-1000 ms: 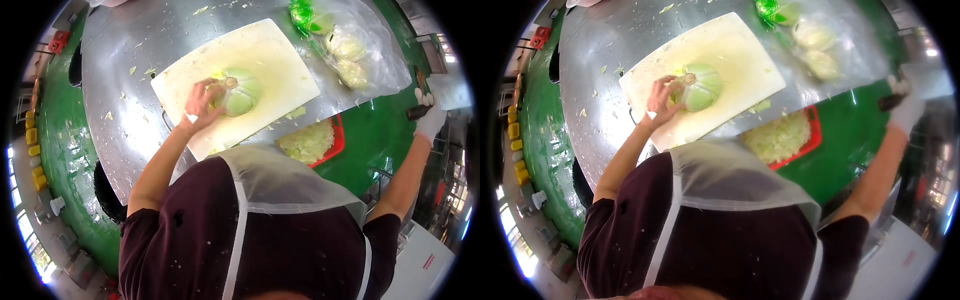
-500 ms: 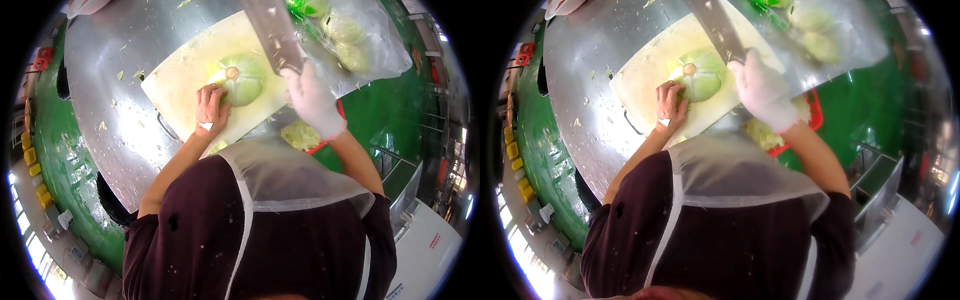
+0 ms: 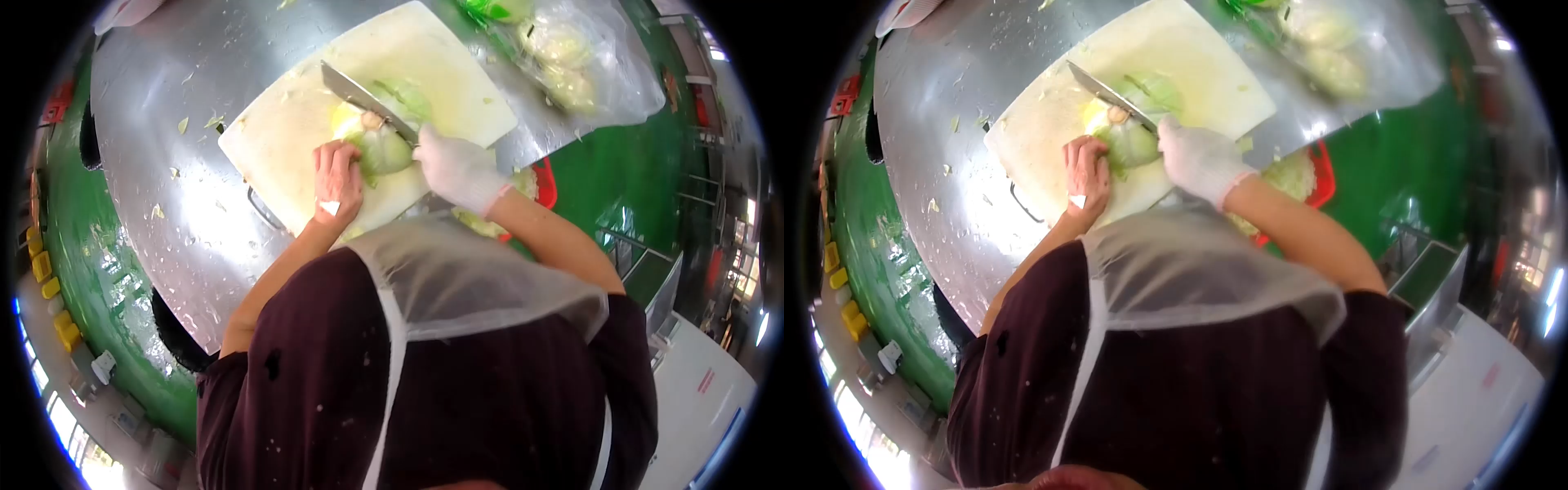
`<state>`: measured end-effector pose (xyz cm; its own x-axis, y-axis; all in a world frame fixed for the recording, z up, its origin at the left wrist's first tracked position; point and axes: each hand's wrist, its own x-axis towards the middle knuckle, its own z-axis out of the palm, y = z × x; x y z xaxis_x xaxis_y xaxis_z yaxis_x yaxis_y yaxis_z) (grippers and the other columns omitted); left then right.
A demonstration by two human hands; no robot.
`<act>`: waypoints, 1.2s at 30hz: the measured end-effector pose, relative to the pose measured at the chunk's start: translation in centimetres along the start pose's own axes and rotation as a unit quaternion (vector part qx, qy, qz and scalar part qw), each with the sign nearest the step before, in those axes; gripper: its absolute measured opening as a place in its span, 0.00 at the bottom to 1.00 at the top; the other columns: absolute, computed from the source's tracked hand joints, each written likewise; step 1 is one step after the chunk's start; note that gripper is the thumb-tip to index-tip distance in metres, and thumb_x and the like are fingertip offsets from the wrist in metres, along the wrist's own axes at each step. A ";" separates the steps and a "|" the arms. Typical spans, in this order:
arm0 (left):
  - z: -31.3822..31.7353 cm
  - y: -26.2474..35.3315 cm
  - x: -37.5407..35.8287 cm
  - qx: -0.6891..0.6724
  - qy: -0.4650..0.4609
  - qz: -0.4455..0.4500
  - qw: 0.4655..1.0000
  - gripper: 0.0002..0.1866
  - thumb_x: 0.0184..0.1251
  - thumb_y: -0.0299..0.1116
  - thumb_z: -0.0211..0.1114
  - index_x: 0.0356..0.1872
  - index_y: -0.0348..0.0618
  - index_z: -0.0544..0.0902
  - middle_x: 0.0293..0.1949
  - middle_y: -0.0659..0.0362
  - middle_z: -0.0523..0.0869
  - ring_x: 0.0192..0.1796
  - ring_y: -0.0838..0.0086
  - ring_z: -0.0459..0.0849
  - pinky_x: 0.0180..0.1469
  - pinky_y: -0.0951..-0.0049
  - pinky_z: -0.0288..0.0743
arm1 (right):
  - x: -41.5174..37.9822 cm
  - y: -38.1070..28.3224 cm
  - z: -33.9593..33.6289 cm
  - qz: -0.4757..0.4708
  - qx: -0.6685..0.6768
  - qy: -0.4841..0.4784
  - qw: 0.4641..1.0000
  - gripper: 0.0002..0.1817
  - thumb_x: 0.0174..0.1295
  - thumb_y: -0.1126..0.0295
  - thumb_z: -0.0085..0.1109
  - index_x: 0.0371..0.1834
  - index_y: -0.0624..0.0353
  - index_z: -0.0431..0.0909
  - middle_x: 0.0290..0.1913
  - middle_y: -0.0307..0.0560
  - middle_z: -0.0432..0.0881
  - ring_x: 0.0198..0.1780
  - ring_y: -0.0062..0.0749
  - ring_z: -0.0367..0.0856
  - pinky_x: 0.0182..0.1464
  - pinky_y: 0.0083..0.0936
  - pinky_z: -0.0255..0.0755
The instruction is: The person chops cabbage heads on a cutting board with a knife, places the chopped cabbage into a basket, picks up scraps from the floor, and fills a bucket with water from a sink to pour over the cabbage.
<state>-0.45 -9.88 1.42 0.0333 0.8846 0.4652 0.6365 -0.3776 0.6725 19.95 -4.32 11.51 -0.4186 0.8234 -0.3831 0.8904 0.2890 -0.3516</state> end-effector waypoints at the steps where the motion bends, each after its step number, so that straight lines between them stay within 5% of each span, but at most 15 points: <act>1: -0.1 -0.3 0.6 0.007 0.002 0.015 1.000 0.19 0.49 0.14 0.58 0.46 0.39 0.74 0.48 0.47 0.76 0.51 0.50 0.72 0.55 0.56 0.68 | 1.0 0.3 -0.2 -0.025 0.000 0.021 0.999 0.11 0.68 0.65 0.49 0.43 0.62 0.69 0.28 0.62 0.81 0.34 0.61 0.82 0.38 0.52 0.73; 8: -2.4 1.3 -1.9 -0.009 0.084 -0.039 0.996 0.17 0.52 0.13 0.55 0.45 0.37 0.74 0.48 0.47 0.75 0.53 0.53 0.72 0.58 0.58 0.67 | -3.3 -5.2 -8.4 0.009 0.011 0.034 0.999 0.11 0.69 0.62 0.45 0.44 0.58 0.69 0.29 0.58 0.82 0.37 0.60 0.82 0.40 0.54 0.71; 10: -2.4 1.5 -2.9 -0.013 0.109 -0.032 0.993 0.18 0.53 0.13 0.56 0.47 0.38 0.75 0.49 0.48 0.75 0.54 0.54 0.72 0.58 0.58 0.68 | -3.0 -4.0 -5.3 -0.009 -0.012 -0.028 0.999 0.12 0.70 0.62 0.42 0.45 0.59 0.70 0.34 0.59 0.83 0.38 0.59 0.82 0.41 0.53 0.72; 12: -2.0 2.2 -2.8 0.022 0.049 0.003 0.999 0.17 0.54 0.16 0.59 0.47 0.39 0.76 0.47 0.48 0.75 0.52 0.53 0.72 0.56 0.55 0.68 | -1.6 -1.3 -0.3 0.005 -0.022 -0.082 0.996 0.13 0.71 0.62 0.39 0.47 0.58 0.70 0.35 0.60 0.83 0.38 0.59 0.82 0.39 0.54 0.72; 18: -2.4 2.0 -1.1 0.026 -0.119 0.039 0.992 0.15 0.56 0.20 0.63 0.46 0.41 0.79 0.50 0.48 0.75 0.54 0.53 0.74 0.55 0.56 0.72 | -2.5 -1.7 -2.1 -0.045 -0.013 -0.010 0.999 0.12 0.70 0.63 0.44 0.48 0.59 0.70 0.34 0.65 0.82 0.36 0.59 0.82 0.38 0.53 0.71; 21: -4.4 -1.3 1.2 0.072 -0.160 0.119 0.977 0.23 0.53 0.21 0.65 0.53 0.42 0.77 0.59 0.48 0.73 0.61 0.51 0.72 0.60 0.53 0.70 | -5.5 -1.3 -5.4 0.027 0.049 0.106 0.993 0.14 0.68 0.61 0.49 0.46 0.61 0.70 0.34 0.64 0.81 0.35 0.59 0.82 0.37 0.50 0.72; 23: -5.9 -0.6 5.8 0.054 -0.224 0.150 0.961 0.41 0.48 0.26 0.73 0.68 0.47 0.67 0.72 0.47 0.62 0.73 0.50 0.61 0.70 0.48 0.61 | -6.3 1.4 -5.3 0.061 0.061 0.175 0.981 0.15 0.69 0.59 0.51 0.44 0.61 0.70 0.33 0.64 0.81 0.33 0.59 0.81 0.35 0.49 0.72; 27: -4.9 1.1 12.0 0.232 -0.452 0.259 0.822 0.69 0.26 0.42 0.85 0.77 0.52 0.51 0.78 0.49 0.47 0.80 0.53 0.44 0.78 0.44 0.42 | -8.5 2.0 -5.6 0.172 0.355 0.171 0.903 0.16 0.69 0.56 0.52 0.41 0.60 0.70 0.33 0.64 0.80 0.31 0.55 0.81 0.35 0.45 0.73; 29: -3.2 2.3 14.4 0.272 -0.501 0.284 0.771 0.76 0.18 0.48 0.86 0.78 0.53 0.48 0.79 0.49 0.45 0.80 0.55 0.42 0.78 0.43 0.39 | -9.2 4.5 -2.5 0.165 0.275 0.203 0.925 0.16 0.68 0.56 0.52 0.40 0.61 0.70 0.32 0.63 0.80 0.28 0.51 0.81 0.33 0.42 0.73; 30: -2.0 1.4 14.9 0.268 -0.496 0.311 0.765 0.76 0.16 0.50 0.87 0.77 0.51 0.51 0.78 0.48 0.47 0.80 0.53 0.45 0.77 0.43 0.45 | -9.5 5.3 -1.4 0.163 0.233 0.218 0.933 0.17 0.68 0.56 0.51 0.40 0.61 0.70 0.31 0.63 0.80 0.27 0.50 0.81 0.32 0.41 0.73; 33: 0.2 0.0 15.8 0.171 -0.529 0.231 0.798 0.73 0.18 0.50 0.87 0.75 0.49 0.54 0.76 0.47 0.52 0.78 0.52 0.50 0.74 0.43 0.53 | -10.2 4.8 -1.4 0.232 0.285 0.165 0.916 0.17 0.68 0.56 0.51 0.41 0.62 0.69 0.30 0.60 0.81 0.28 0.48 0.82 0.35 0.40 0.74; 36: 0.9 0.7 13.4 0.167 -0.424 0.090 0.886 0.68 0.22 0.51 0.87 0.73 0.47 0.56 0.72 0.44 0.56 0.75 0.49 0.54 0.71 0.44 0.59 | -9.6 4.0 -2.2 0.248 0.309 0.148 0.906 0.17 0.68 0.56 0.50 0.40 0.61 0.69 0.29 0.59 0.81 0.29 0.48 0.83 0.38 0.42 0.74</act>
<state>1.10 1.94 7.60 0.6333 0.7599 -0.1468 0.7501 -0.5560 0.3580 27.94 -10.02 15.63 0.1529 0.8989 -0.4107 0.6470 -0.4052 -0.6459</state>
